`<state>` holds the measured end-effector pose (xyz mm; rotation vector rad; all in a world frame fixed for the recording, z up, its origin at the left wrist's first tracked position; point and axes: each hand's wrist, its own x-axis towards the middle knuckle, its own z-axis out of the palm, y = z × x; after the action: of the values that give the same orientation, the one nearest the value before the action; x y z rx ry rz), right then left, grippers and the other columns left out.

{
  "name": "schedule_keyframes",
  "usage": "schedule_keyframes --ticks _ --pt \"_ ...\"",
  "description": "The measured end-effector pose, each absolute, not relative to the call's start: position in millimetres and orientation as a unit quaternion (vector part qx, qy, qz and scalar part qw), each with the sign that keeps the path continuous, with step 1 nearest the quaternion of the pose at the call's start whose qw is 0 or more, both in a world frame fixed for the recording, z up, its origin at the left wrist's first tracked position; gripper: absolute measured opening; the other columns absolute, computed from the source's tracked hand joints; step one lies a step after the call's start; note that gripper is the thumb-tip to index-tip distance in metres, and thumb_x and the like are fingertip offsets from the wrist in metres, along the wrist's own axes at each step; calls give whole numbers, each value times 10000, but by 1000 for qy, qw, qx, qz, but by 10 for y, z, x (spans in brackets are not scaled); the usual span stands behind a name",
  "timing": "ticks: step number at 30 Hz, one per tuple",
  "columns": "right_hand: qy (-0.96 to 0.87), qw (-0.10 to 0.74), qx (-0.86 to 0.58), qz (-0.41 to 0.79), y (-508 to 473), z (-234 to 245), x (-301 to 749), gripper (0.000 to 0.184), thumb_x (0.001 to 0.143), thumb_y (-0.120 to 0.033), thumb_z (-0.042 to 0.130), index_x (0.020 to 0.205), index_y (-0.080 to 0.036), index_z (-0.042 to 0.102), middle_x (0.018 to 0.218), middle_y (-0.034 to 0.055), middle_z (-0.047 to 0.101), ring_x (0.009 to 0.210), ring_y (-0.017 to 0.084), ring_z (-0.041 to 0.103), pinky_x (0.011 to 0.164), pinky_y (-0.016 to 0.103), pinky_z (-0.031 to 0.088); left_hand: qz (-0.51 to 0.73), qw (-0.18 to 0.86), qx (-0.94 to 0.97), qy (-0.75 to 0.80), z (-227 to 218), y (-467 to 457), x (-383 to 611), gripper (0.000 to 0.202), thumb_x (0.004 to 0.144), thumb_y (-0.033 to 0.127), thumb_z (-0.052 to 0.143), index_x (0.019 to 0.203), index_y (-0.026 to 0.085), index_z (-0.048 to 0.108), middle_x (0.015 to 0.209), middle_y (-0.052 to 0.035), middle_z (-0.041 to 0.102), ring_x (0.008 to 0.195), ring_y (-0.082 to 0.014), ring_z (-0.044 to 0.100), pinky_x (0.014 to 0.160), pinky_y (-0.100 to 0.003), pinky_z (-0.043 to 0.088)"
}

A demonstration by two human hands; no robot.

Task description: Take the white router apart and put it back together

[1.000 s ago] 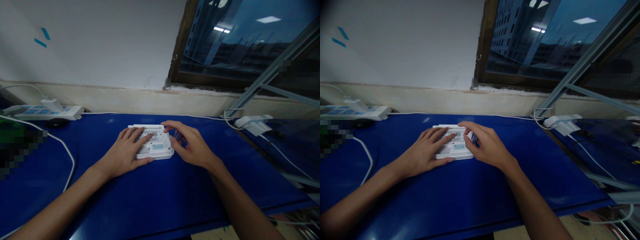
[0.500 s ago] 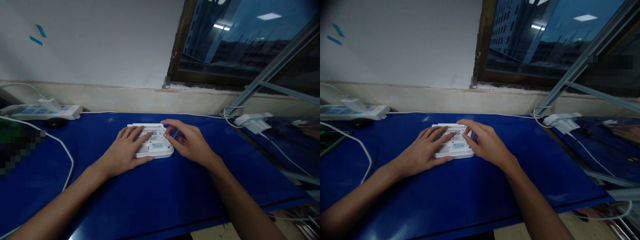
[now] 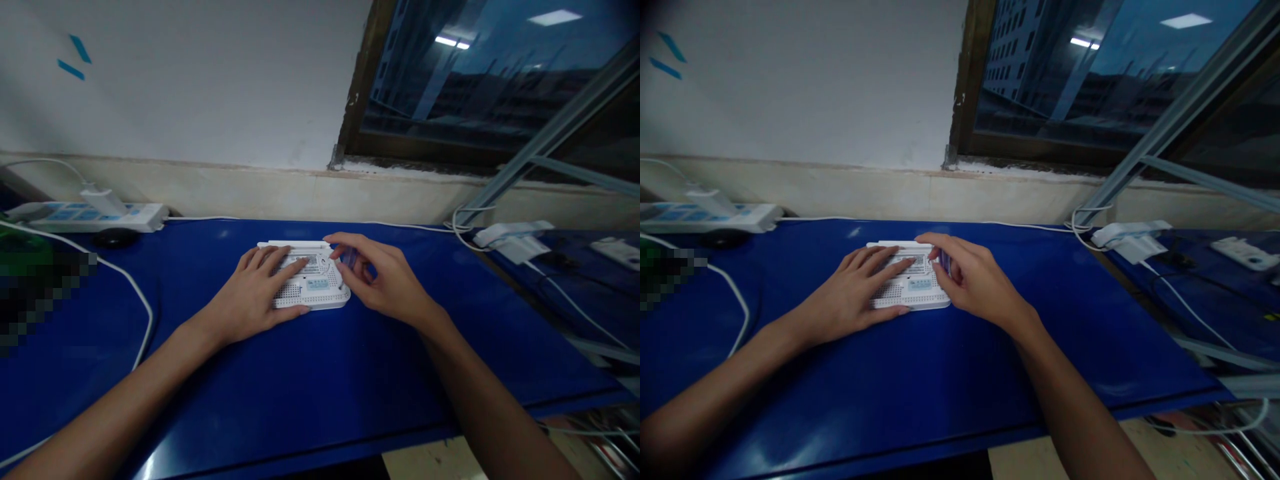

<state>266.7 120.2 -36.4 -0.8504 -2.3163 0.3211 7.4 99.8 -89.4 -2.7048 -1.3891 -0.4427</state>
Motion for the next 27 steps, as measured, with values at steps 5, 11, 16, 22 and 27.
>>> schedule_keyframes --ticks 5,11,16,22,27 --pt "-890 306 -324 97 1195 -370 2652 512 871 -131 611 1365 -240 534 1174 37 693 633 103 542 629 259 488 -145 28 -879 -453 -900 998 71 788 910 746 457 1539 278 377 1578 -155 376 1426 -430 338 1156 -655 261" --pt "-887 312 -326 100 1236 -399 2667 433 920 -172 606 1345 -238 552 1065 31 704 658 114 583 629 251 502 -138 28 -880 -454 -901 1001 71 805 903 773 427 1543 289 363 1583 -150 364 1428 -416 333 1156 -638 262" --pt "-880 305 -332 151 1166 -352 2659 714 805 -59 613 1458 -251 401 1169 38 677 711 117 621 600 232 507 -134 28 -878 -458 -888 991 80 810 905 775 420 1540 275 370 1583 -158 361 1431 -411 330 1158 -626 257" --pt "-875 333 -338 95 1212 -368 2669 294 888 -211 673 1172 -231 598 1010 19 712 611 103 581 591 254 495 -141 17 -876 -460 -892 992 77 814 896 783 426 1541 290 369 1586 -152 360 1428 -413 339 1158 -628 254" --pt "-878 331 -332 93 1212 -345 2690 227 906 -183 619 1129 -221 633 1039 40 704 682 131 614 613 274 510 -155 11 -875 -459 -900 994 77 814 889 777 456 1540 298 372 1588 -144 364 1429 -423 335 1156 -641 247"
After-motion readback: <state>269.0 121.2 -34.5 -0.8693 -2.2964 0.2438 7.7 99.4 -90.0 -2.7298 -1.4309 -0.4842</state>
